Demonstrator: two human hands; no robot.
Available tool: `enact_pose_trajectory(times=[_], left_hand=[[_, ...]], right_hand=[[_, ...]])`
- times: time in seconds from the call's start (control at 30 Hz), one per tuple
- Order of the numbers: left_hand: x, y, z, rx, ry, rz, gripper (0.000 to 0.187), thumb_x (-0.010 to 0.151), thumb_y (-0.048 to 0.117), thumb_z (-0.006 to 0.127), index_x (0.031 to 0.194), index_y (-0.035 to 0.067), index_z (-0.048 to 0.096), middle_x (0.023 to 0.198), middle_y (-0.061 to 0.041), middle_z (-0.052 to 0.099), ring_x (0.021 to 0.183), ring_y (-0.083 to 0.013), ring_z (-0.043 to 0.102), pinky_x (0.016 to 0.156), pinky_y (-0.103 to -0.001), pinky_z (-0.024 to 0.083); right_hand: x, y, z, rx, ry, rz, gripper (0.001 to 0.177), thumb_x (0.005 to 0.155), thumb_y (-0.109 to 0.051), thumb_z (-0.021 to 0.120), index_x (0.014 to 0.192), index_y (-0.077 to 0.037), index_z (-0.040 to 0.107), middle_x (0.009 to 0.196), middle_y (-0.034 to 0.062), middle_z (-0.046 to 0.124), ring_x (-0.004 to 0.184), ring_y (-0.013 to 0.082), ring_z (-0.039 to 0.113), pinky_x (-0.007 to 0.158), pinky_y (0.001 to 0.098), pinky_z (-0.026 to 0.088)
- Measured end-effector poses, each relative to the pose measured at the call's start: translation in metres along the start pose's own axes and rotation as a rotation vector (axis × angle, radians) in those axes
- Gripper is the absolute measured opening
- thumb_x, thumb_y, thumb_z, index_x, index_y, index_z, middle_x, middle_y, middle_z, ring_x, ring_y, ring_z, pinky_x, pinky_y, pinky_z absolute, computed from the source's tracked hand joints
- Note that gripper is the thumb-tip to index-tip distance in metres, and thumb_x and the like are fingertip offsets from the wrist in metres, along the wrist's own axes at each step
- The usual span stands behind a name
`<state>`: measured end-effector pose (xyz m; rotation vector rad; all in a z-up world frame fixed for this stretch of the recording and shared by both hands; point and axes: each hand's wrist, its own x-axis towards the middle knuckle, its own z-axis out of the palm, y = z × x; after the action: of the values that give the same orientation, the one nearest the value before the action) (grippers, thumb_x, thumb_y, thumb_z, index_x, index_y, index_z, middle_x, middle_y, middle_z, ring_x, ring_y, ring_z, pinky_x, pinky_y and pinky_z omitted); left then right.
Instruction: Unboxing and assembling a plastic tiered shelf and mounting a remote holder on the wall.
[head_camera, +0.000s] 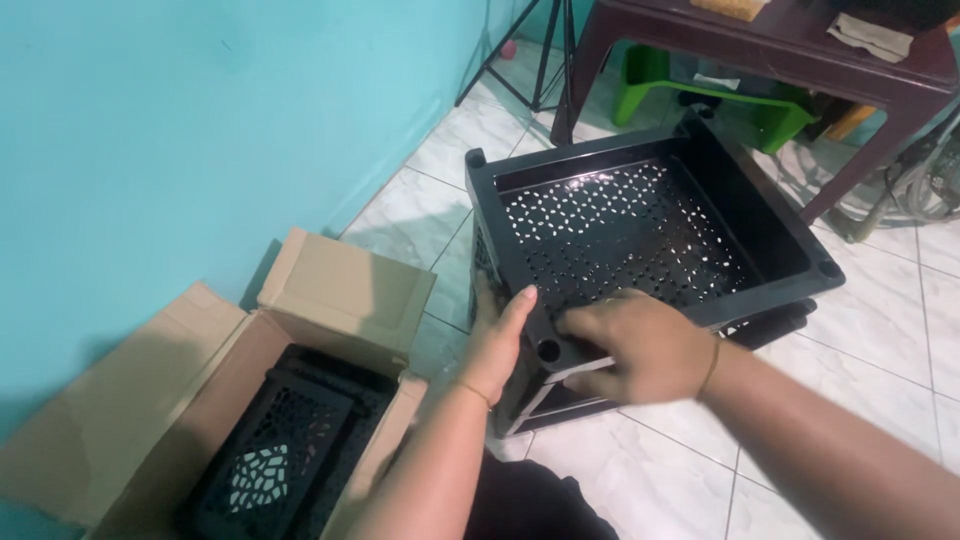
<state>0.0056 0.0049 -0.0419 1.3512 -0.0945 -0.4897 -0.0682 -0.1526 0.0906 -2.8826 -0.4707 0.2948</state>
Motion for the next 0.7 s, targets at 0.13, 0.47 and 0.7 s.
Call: enact_pose_trajectory(times=[0.13,0.47,0.7], left_hand=[[0.004,-0.002,0.007,0.006,0.046,0.056,0.093,0.087,0.047,0.067,0.158,0.003,0.027,0.155,-0.016,0.049,0.139,-0.0270,0.050,0.112,-0.037,0.040],[0.006,-0.005,0.005,0.200,0.198,0.165,0.073,0.088,0.042,0.070,0.142,-0.003,0.053,0.142,-0.018,0.058,0.131,-0.0273,0.055,0.108,-0.035,0.041],[0.011,-0.002,0.004,0.120,0.093,0.189,0.065,0.089,0.031,0.067,0.146,0.003,0.054,0.130,-0.014,0.069,0.114,-0.0213,0.065,0.099,-0.033,0.050]], right_hand=[[0.042,0.019,-0.033,0.320,0.017,0.053,0.053,0.091,-0.039,0.062,0.135,-0.009,0.057,0.122,0.0167,0.067,0.114,0.0322,0.066,0.101,0.0434,0.049],[0.223,0.060,0.003,0.113,0.281,0.296,0.088,0.101,-0.061,0.039,0.167,-0.015,0.004,0.173,0.0080,0.008,0.160,0.0266,-0.004,0.127,0.0589,-0.003],[0.195,0.057,-0.014,0.195,0.043,0.464,0.089,0.094,-0.075,0.030,0.163,-0.034,-0.008,0.171,0.0044,-0.011,0.156,0.0351,-0.016,0.119,0.0682,-0.010]])
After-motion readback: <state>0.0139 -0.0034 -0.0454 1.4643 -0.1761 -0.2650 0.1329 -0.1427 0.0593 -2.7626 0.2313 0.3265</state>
